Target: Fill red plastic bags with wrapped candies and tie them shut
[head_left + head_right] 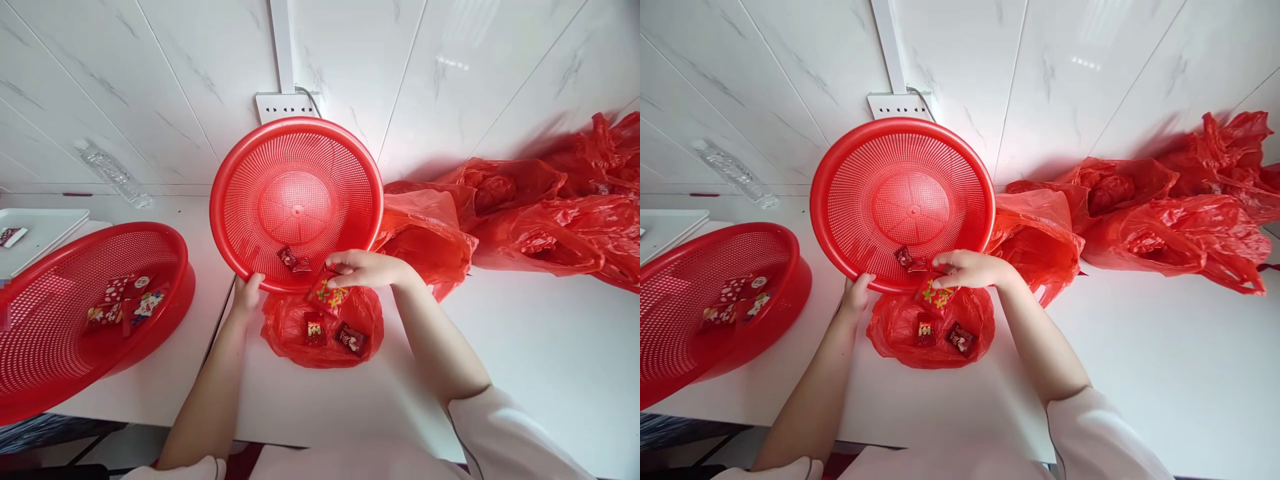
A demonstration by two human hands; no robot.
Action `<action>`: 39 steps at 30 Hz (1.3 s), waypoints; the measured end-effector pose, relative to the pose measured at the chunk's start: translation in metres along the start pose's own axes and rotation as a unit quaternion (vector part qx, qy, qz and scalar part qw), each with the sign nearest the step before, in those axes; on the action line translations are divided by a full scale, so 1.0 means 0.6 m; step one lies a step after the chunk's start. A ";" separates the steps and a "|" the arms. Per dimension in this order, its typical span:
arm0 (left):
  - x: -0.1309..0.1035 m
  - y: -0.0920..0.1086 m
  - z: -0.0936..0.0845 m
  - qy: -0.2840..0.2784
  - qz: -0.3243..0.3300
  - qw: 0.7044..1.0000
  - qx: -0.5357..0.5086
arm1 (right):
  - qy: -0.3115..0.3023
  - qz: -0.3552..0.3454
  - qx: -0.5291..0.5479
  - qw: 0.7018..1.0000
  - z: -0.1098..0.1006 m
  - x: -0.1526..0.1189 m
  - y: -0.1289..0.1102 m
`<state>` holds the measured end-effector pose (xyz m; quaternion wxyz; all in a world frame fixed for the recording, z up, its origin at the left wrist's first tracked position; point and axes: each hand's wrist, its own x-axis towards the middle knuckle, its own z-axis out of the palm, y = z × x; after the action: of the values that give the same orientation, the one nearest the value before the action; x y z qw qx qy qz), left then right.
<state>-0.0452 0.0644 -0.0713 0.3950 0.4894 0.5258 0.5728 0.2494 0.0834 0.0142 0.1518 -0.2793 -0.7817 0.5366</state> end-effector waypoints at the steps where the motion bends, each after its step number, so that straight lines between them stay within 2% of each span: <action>1: 0.000 0.000 0.001 0.003 0.003 1.000 0.001 | 0.000 0.011 -0.038 0.999 0.005 0.003 0.001; 2: 0.000 -0.001 0.001 0.006 0.006 1.000 0.004 | 0.024 0.021 -0.076 0.997 0.012 0.008 0.003; 5: -0.002 0.000 0.003 0.008 0.021 1.000 0.018 | 0.180 0.030 -0.184 0.966 0.040 0.037 0.021; 7: -0.006 0.000 0.003 0.000 0.026 0.999 0.027 | 0.223 0.024 -0.219 0.950 0.062 0.062 0.041; 12: -0.007 -0.007 0.001 -0.002 0.002 1.000 0.025 | 0.189 0.063 -0.220 0.955 0.104 0.104 0.086; 14: -0.003 -0.012 -0.001 0.003 -0.012 1.000 0.013 | 0.192 0.068 -0.240 0.949 0.111 0.106 0.093; 17: 0.002 -0.019 -0.002 0.013 -0.026 1.000 -0.005 | 0.206 0.036 -0.227 0.951 0.107 0.104 0.092; 19: 0.004 -0.021 -0.003 0.020 -0.035 0.999 -0.015 | 0.228 0.023 -0.148 0.962 0.097 0.103 0.088; 21: 0.005 -0.020 -0.003 0.020 -0.044 0.999 -0.021 | 0.253 0.034 0.002 0.967 0.085 0.103 0.083; 24: 0.004 -0.017 -0.003 0.017 -0.053 0.998 -0.031 | 0.234 0.051 0.224 0.945 0.065 0.099 0.072; 26: 0.003 -0.015 -0.003 0.012 -0.049 0.998 -0.032 | 0.218 0.041 0.281 0.934 0.052 0.090 0.061; 31: 0.000 -0.007 0.000 -0.004 -0.027 1.000 -0.008 | 0.231 -0.003 0.264 0.936 0.026 0.054 0.028; 39: -0.008 0.006 0.008 -0.008 0.019 1.000 0.013 | 0.194 -0.029 0.146 0.970 0.006 0.006 -0.022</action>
<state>-0.0392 0.0603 -0.0688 0.3818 0.5086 0.5206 0.5697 0.2409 0.0792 0.0245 0.3555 -0.3303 -0.6582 0.5756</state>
